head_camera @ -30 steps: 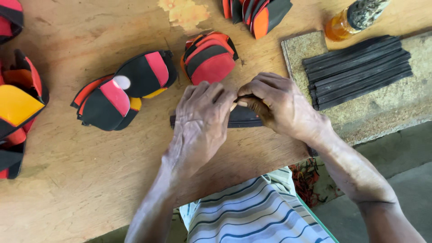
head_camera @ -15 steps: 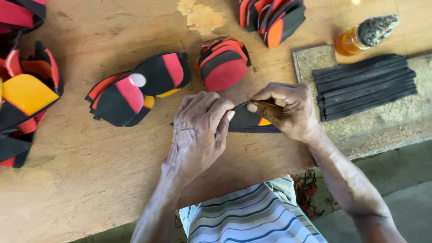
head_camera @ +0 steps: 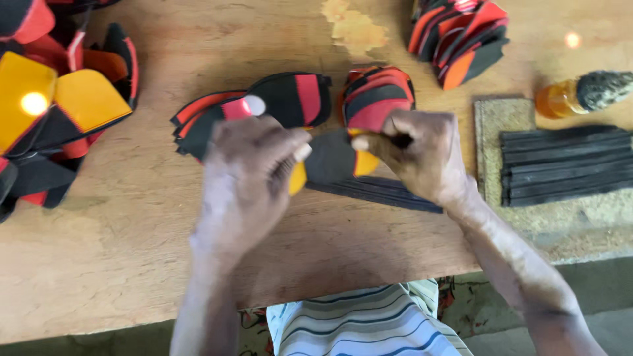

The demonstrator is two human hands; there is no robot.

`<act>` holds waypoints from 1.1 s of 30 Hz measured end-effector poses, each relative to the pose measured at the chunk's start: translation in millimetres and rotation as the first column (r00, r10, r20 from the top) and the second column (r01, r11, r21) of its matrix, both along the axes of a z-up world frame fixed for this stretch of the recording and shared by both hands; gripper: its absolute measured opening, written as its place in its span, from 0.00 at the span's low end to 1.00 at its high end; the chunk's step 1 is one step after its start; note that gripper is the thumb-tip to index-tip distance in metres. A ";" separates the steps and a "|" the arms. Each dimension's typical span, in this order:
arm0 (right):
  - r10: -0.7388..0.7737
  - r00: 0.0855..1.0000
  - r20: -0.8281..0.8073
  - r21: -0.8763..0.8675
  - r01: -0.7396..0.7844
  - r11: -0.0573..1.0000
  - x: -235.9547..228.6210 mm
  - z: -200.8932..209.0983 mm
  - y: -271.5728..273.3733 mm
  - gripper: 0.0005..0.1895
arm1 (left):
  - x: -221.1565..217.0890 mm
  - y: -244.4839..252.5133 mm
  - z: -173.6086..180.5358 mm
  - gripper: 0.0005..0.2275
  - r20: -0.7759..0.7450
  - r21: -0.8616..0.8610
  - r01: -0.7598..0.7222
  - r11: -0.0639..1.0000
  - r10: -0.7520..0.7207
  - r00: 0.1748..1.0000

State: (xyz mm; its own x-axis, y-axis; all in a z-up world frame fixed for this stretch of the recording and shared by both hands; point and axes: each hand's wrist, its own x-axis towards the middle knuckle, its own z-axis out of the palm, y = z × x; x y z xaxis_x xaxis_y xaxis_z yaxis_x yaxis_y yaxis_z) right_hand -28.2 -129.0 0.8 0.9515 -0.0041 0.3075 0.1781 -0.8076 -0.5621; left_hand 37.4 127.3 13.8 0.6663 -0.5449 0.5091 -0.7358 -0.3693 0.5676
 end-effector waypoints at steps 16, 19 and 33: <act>0.340 0.936 0.093 -0.345 -0.290 0.893 67.6 -18.3 43.8 0.36 | 20.0 6.2 -44.9 0.51 -0.138 0.561 -0.128 0.818 0.245 0.960; 0.271 0.958 0.097 -0.289 -0.233 0.928 46.2 -17.8 46.2 0.30 | 18.8 8.7 -51.5 0.48 -0.090 0.506 -0.156 0.848 0.231 0.969; 0.274 0.959 -0.072 0.274 -0.245 0.930 -17.4 -28.0 40.2 0.14 | -17.0 -12.3 -25.8 0.14 -0.313 -0.040 0.016 0.999 -0.028 0.949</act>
